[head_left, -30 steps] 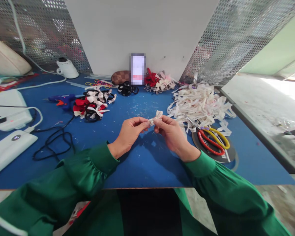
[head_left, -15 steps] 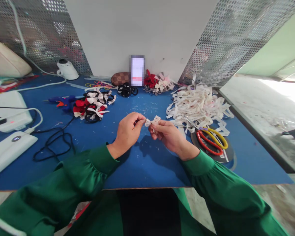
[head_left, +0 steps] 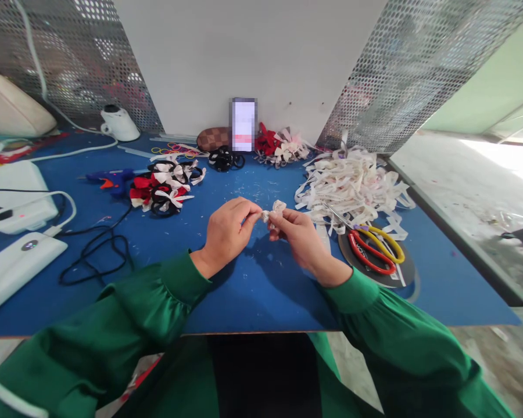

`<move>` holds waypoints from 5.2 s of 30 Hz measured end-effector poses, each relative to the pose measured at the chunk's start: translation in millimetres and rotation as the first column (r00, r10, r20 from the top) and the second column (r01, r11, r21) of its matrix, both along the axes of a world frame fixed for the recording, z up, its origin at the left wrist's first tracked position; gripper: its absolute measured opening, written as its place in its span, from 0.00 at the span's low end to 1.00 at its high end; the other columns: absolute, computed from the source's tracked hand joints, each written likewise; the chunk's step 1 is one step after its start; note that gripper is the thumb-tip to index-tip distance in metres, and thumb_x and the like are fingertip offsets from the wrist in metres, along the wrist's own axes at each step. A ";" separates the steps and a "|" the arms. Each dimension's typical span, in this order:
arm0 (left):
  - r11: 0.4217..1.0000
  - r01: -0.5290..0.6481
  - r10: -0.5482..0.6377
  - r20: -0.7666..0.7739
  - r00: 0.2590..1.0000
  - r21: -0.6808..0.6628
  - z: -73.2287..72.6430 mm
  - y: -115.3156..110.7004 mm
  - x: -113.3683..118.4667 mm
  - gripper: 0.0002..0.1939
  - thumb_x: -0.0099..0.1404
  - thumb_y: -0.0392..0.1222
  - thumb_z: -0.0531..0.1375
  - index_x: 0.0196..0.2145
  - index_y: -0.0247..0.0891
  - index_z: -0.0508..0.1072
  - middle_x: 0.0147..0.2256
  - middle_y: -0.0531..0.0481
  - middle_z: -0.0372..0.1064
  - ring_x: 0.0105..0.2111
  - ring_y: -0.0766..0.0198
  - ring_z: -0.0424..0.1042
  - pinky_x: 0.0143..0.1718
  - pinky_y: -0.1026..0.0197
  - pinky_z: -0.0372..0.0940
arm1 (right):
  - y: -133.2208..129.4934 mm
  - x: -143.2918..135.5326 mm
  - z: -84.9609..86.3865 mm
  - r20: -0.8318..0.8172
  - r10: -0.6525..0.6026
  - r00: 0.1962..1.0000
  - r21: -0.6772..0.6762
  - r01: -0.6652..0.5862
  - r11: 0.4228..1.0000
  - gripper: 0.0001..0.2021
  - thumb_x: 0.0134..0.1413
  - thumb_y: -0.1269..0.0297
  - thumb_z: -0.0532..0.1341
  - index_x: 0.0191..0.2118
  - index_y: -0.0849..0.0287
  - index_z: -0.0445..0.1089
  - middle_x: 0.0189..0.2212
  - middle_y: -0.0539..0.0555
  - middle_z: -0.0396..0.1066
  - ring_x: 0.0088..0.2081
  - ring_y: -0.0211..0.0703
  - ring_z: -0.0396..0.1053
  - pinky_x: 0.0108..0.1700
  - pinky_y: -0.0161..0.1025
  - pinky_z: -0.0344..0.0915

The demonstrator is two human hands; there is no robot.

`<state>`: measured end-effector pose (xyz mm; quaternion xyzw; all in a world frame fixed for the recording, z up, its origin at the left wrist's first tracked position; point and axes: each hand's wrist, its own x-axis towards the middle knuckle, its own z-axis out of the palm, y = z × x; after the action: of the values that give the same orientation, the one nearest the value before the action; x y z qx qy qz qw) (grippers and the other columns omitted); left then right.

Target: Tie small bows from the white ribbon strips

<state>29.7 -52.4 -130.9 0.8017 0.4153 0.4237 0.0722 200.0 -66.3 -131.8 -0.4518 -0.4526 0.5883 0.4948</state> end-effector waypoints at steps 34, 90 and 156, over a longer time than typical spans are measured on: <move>0.820 0.206 0.041 0.415 0.909 -0.533 4.6 3.3 1.5 0.15 0.68 0.51 0.57 0.33 0.39 0.77 0.31 0.49 0.74 0.31 0.62 0.71 0.36 0.60 0.65 | -2.0 -2.0 -2.3 0.171 0.082 0.982 0.125 -0.104 0.987 0.19 0.49 0.47 0.67 0.24 0.57 0.65 0.19 0.46 0.64 0.21 0.35 0.61 0.26 0.36 0.56; 0.719 0.325 0.016 0.482 0.876 -0.614 -7.8 0.3 4.9 0.12 0.65 0.46 0.59 0.36 0.36 0.79 0.28 0.51 0.75 0.27 0.65 0.69 0.30 0.64 0.63 | 2.9 -2.7 -10.3 0.143 0.067 0.988 -0.003 -0.067 0.998 0.17 0.43 0.51 0.72 0.24 0.61 0.72 0.18 0.46 0.64 0.18 0.31 0.56 0.22 0.33 0.50; 0.555 0.359 0.342 0.599 0.724 -0.750 -8.8 -1.8 10.0 0.12 0.48 0.47 0.69 0.21 0.35 0.76 0.19 0.54 0.66 0.21 0.69 0.61 0.25 0.64 0.59 | -10.5 -6.0 -13.4 0.698 -0.219 0.682 0.467 -0.203 0.861 0.13 0.62 0.63 0.57 0.25 0.57 0.66 0.23 0.51 0.67 0.25 0.38 0.61 0.29 0.37 0.54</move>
<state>39.6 -54.3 -139.7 0.4518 0.5010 0.4406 0.5922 194.0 -76.9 -145.2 -0.5029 -0.7481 0.2147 0.3758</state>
